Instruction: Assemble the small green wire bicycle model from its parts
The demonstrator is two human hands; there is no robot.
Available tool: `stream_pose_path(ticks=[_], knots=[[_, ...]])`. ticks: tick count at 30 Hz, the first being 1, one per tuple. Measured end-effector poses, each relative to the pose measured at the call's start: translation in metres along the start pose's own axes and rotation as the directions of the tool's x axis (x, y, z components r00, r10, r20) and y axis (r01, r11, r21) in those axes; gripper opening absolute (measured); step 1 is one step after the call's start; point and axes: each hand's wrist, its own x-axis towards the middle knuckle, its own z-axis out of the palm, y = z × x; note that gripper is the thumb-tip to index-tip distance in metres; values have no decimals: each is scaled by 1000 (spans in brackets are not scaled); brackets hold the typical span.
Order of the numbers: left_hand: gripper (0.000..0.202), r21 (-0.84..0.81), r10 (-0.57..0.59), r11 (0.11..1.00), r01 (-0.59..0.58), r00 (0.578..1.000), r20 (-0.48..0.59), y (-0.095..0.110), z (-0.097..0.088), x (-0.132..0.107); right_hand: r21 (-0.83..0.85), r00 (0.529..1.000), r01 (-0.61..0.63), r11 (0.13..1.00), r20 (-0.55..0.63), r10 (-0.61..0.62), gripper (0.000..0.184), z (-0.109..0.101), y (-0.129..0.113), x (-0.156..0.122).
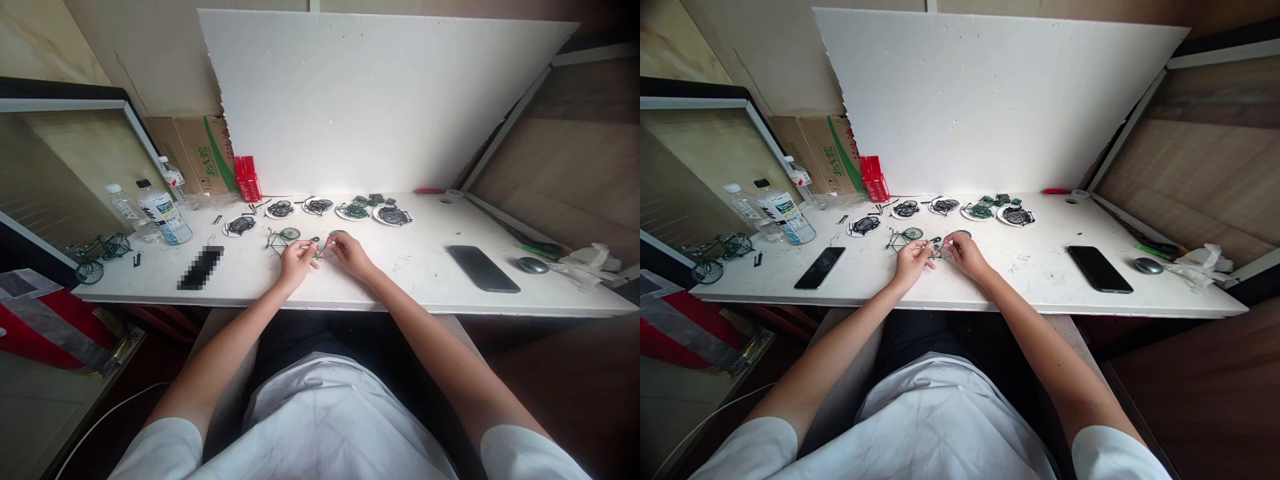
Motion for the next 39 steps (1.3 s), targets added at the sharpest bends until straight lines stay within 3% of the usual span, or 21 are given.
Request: stream_pose_path(ticks=[12,28,39], knots=[[52,4,6,1000,-6,1000,-22,4,1,-3,98,995,-91,991,-19,93,28,2,3,-1],[53,14,3,1000,-3,1000,22,-2,1,-1,82,995,-95,992,3,95,22,0,-1,-1],[50,46,78,996,-81,995,60,-3,0,-3,85,994,-103,991,-19,105,17,2,1,-1]])
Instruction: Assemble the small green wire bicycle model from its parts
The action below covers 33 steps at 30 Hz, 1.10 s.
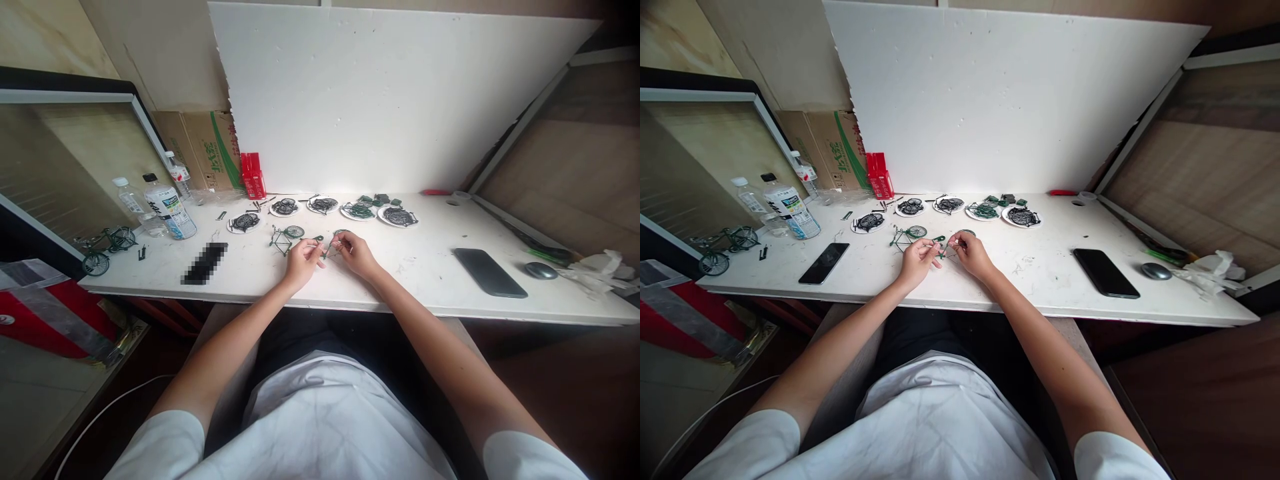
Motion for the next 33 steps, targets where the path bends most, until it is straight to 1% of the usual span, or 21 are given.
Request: stream_pose_path(ticks=[4,8,13,19,23,28,33], knots=[[50,4,-1,1000,1,1000,-7,2,1,-1,-5,1000,-3,1000,7,3,19,0,0,0],[51,6,-8,1000,8,1000,-13,3,1,-2,-27,1000,6,1000,10,-6,15,-1,0,-1],[51,-11,-24,1000,24,1000,-9,2,0,-2,-57,999,41,998,-7,-42,9,0,3,-1],[52,-15,-30,999,30,1000,-6,0,1,-2,-104,997,82,991,12,-81,6,0,6,0],[51,-22,-40,999,40,999,-20,1,1,-2,-117,998,55,992,17,-54,11,0,2,-1],[48,-4,-34,999,34,997,-73,-1,1,0,-141,999,11,990,53,-3,21,-1,-7,0],[43,2,-69,998,70,992,-105,-5,0,3,-175,996,-11,985,86,26,27,-1,-14,-2]])
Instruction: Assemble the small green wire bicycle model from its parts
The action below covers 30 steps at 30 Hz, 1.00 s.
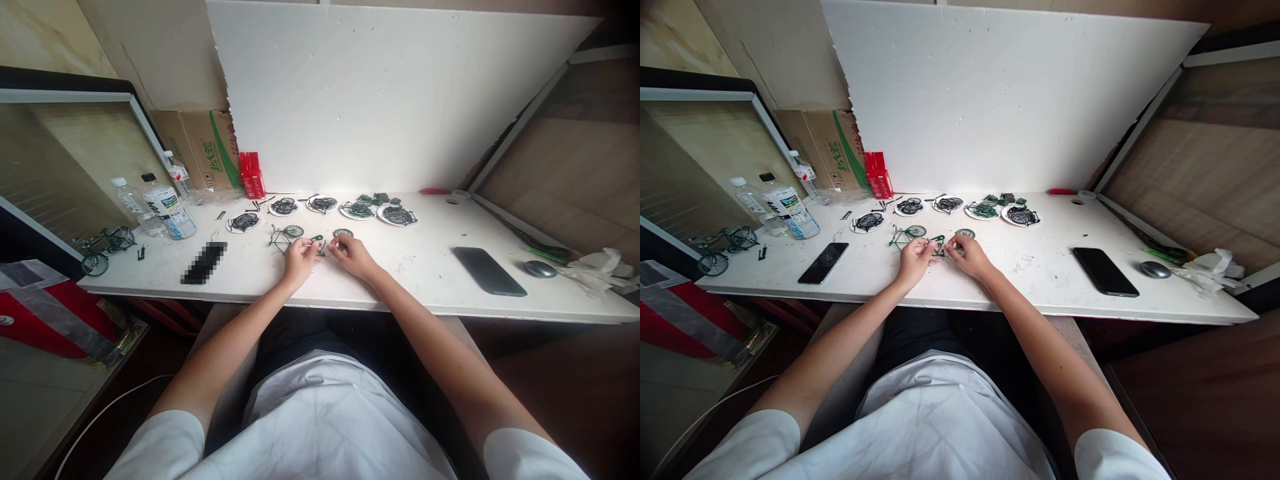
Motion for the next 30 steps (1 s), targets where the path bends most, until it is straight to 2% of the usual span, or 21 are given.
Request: stream_pose_path(ticks=[5,12,17,21,25,30], knots=[[36,-27,-1,1000,-1,998,-56,-2,-1,3,-15,987,55,998,150,-52,27,1,-9,-3],[32,-57,30,998,-34,997,-70,-4,-1,6,51,937,161,986,306,-169,20,9,-12,-5],[32,-45,45,998,-48,997,-64,-5,-2,4,83,921,186,979,334,-203,18,10,-8,-6],[32,-30,32,999,-33,998,-51,11,-3,10,140,914,182,973,342,-220,16,9,-13,-7],[35,12,-1,1000,1,999,48,26,-8,25,181,904,188,965,353,-242,15,11,-17,-6],[36,111,95,989,-100,994,51,13,-15,39,136,894,203,970,378,-240,14,13,-18,-5]])
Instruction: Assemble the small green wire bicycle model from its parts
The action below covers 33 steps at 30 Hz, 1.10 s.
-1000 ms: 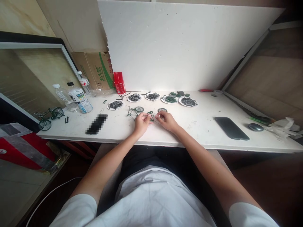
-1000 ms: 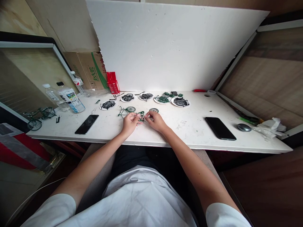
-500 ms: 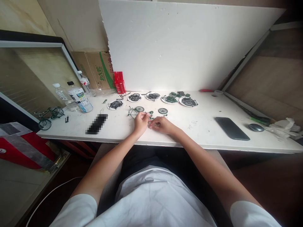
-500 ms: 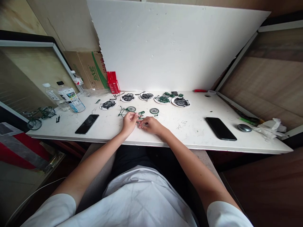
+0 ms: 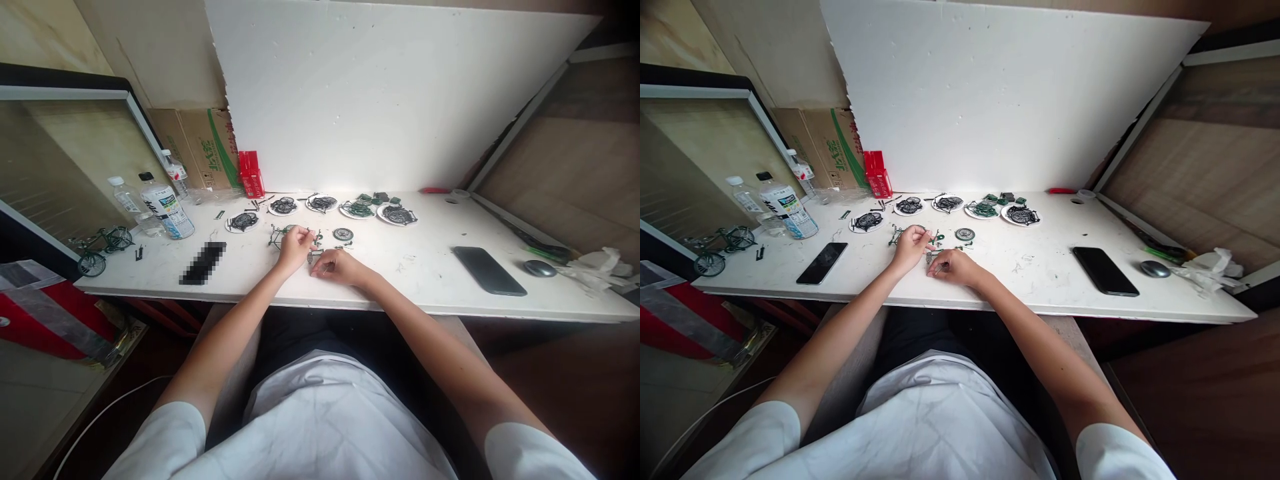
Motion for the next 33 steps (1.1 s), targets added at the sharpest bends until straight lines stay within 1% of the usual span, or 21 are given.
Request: stream_pose_path(ticks=[3,5,10,14,19,21,23,26,29,31,33], knots=[[36,-2,8,1000,-8,1000,-7,-13,0,1,-55,999,-33,998,18,34,17,0,-3,1],[36,-12,16,1000,-17,1000,-12,-18,1,1,-93,998,-59,994,29,62,20,1,-6,1],[35,-20,-11,1000,12,1000,16,-21,1,-4,-155,991,-124,980,34,131,25,3,-6,3],[32,-38,-33,999,34,999,27,-19,0,-9,-135,987,-142,981,50,150,29,0,-1,2],[32,-44,-37,998,38,999,28,-20,-1,-9,-40,991,-128,991,34,130,25,-3,2,1],[32,-48,-36,998,37,999,32,-22,-1,-8,-25,992,-121,992,30,122,24,-3,1,1],[33,-50,-34,998,36,999,36,-23,-1,-8,-51,993,-115,992,4,116,23,-3,-1,1],[32,-51,-29,998,30,999,32,-24,-1,-8,-90,992,-116,989,-69,109,28,-5,-4,0],[32,-50,-34,998,35,999,24,-23,-2,-8,-81,982,-139,987,-137,128,26,-10,-7,-1],[33,-44,-36,998,38,999,25,-22,-2,-8,-63,979,-145,987,-157,134,25,-15,-8,-2],[34,-43,-36,998,37,999,30,-22,-3,-8,-41,981,-134,990,-144,127,27,-17,-9,-2]])
